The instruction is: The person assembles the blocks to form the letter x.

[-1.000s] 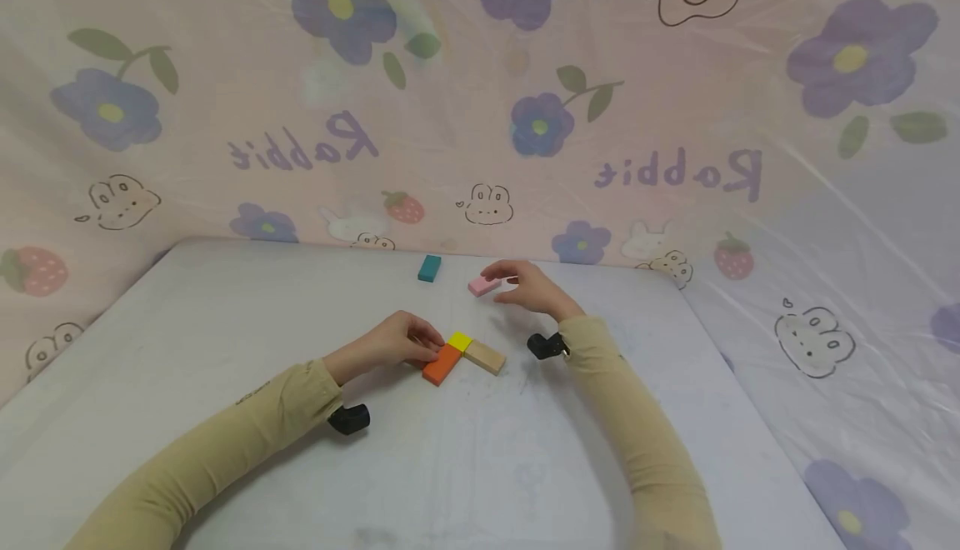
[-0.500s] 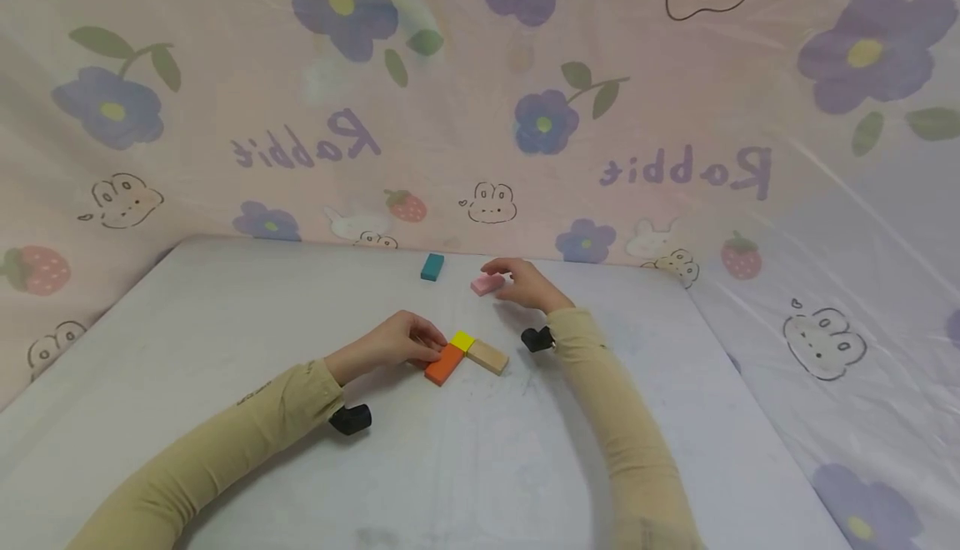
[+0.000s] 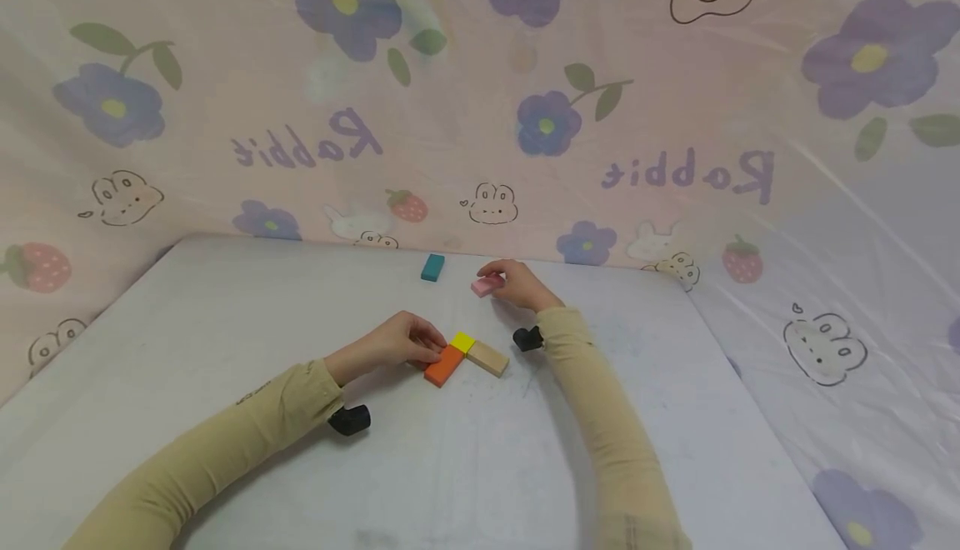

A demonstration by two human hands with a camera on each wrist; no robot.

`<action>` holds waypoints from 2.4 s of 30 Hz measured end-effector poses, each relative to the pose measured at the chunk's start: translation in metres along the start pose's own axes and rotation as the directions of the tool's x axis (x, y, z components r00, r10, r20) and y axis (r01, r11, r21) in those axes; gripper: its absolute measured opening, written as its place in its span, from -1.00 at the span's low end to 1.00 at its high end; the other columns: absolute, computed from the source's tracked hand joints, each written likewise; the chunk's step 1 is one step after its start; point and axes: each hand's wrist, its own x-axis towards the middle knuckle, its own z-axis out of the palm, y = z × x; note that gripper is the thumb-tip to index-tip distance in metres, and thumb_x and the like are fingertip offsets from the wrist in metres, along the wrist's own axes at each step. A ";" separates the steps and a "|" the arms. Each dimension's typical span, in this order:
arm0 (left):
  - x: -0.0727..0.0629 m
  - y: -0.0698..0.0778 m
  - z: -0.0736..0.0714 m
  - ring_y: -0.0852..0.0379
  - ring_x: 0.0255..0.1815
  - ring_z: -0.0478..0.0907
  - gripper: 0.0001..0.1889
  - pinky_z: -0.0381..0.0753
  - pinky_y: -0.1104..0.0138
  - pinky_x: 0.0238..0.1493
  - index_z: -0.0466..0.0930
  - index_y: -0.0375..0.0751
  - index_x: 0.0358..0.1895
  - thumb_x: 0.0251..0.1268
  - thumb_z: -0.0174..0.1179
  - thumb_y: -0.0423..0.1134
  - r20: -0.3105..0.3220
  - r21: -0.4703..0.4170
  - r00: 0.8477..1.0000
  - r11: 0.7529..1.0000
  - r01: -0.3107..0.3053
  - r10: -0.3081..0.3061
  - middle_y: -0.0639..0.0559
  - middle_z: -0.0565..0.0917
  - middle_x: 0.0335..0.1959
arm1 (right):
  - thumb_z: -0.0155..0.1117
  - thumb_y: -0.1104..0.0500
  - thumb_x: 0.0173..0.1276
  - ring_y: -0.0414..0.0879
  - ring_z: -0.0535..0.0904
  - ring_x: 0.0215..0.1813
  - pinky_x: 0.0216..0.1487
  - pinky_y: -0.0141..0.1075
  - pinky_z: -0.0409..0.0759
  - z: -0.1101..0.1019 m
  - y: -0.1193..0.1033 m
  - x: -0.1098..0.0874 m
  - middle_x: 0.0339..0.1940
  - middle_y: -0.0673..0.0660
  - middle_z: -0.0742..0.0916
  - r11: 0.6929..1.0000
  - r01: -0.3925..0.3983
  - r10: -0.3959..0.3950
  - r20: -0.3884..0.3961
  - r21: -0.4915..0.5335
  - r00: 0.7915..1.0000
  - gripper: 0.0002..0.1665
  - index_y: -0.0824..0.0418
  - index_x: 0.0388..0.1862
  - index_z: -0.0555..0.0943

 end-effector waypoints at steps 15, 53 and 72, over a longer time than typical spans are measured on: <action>0.000 -0.004 0.001 0.13 -0.41 0.54 -0.85 0.60 0.38 -0.36 0.71 -0.23 -0.22 0.12 0.37 -0.36 -0.009 0.010 1.000 1.000 -0.006 0.006 0.01 0.65 -0.40 | 0.18 0.49 0.20 0.10 0.45 0.17 0.27 -0.01 0.35 0.003 -0.001 0.004 0.09 0.23 0.63 0.998 -0.054 0.054 -0.018 -0.032 0.998 -0.57 0.30 0.07 0.62; 0.000 -0.004 0.001 0.14 -0.43 0.56 -0.83 0.60 0.39 -0.37 0.71 -0.25 -0.21 0.11 0.38 -0.35 -0.007 -0.009 1.000 1.000 -0.002 0.002 0.01 0.65 -0.41 | 0.31 0.40 0.23 0.09 0.41 0.08 0.23 -0.04 0.35 0.004 0.001 0.001 0.08 0.19 0.61 0.994 -0.103 0.103 0.026 -0.030 0.994 -0.64 0.24 0.02 0.60; 0.001 -0.004 0.000 0.15 -0.41 0.55 -0.84 0.59 0.40 -0.38 0.71 -0.23 -0.22 0.10 0.39 -0.34 -0.016 -0.011 1.000 1.000 0.006 -0.006 0.02 0.66 -0.40 | 0.33 0.39 0.23 0.11 0.45 0.11 0.24 -0.01 0.38 -0.019 -0.002 -0.015 0.01 0.19 0.63 1.000 0.025 -0.024 0.069 -0.004 0.997 -0.65 0.28 0.01 0.57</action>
